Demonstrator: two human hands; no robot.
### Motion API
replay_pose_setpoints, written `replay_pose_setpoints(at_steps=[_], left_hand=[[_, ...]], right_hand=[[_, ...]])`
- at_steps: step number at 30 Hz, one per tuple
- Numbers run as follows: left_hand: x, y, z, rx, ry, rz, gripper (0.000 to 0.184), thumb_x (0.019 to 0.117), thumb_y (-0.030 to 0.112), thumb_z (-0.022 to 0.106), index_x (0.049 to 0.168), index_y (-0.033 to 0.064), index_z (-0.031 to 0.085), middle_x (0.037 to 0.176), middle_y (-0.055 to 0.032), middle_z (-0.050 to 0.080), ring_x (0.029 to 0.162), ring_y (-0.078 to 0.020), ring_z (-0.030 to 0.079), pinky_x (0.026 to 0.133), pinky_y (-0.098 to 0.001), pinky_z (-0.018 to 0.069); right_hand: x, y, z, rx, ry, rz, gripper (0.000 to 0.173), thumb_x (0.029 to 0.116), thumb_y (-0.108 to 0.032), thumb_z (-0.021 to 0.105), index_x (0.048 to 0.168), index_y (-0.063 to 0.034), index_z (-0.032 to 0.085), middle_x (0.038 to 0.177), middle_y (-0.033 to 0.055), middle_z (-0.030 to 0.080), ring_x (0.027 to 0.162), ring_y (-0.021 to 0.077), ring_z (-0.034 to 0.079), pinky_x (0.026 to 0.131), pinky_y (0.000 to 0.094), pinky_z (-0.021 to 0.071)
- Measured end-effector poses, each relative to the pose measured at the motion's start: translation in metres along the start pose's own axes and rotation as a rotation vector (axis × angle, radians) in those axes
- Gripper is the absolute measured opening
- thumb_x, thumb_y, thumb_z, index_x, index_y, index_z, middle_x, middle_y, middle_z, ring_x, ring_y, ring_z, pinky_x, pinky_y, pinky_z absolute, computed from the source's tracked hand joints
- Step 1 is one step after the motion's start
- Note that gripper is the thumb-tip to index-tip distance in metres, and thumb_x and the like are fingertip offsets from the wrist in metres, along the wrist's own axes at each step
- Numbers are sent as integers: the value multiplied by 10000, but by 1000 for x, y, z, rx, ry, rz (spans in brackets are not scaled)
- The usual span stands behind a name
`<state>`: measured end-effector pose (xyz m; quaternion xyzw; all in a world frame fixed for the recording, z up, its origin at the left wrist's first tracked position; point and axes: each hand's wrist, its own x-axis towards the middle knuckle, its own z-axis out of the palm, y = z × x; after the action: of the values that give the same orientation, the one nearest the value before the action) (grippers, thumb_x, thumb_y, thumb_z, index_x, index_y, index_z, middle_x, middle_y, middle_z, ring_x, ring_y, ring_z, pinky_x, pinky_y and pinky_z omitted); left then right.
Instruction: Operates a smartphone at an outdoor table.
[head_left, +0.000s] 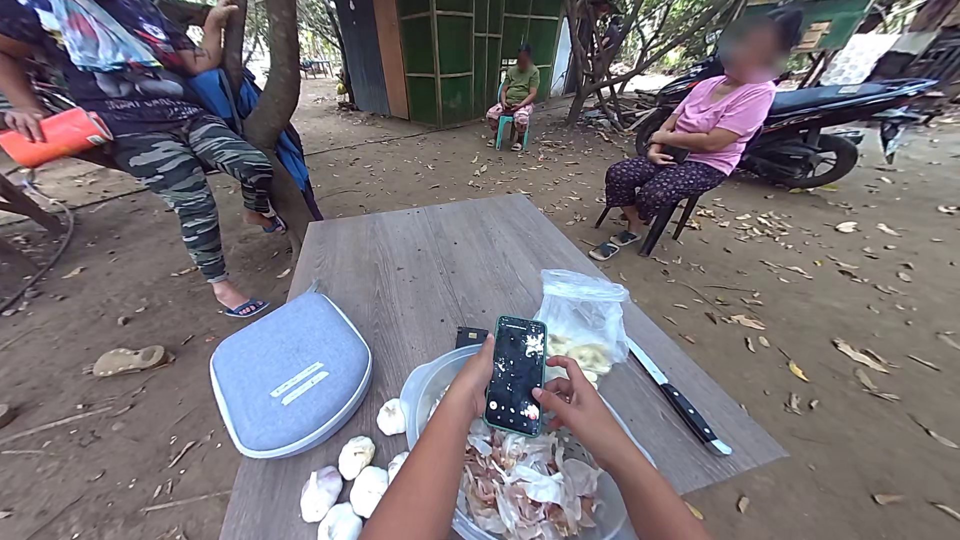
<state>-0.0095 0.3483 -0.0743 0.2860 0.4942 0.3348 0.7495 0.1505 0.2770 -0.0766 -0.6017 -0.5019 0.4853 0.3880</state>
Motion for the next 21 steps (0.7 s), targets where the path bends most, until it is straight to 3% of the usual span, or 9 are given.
replay_pose_setpoints(at_steps=[16, 21], left_hand=[[-2, 1, 1, -21, -5, -7, 667, 1086, 562, 212, 1305, 36, 560, 1067, -179, 689, 951, -277, 695, 836, -456, 578], [-2, 1, 1, 8, 13, -9, 679, 1083, 572, 195, 1349, 50, 537, 1128, -186, 669, 999, -285, 675, 863, -465, 560]], right_hand=[[0, -1, 0, -12, -2, 11, 588, 945, -67, 628, 1462, -38, 352, 992, 102, 636, 769, 181, 666, 647, 339, 567], [0, -1, 0, -11, 8, 3, 579, 947, -50, 611, 1471, -38, 365, 985, 106, 644, 778, 190, 667, 660, 357, 572]])
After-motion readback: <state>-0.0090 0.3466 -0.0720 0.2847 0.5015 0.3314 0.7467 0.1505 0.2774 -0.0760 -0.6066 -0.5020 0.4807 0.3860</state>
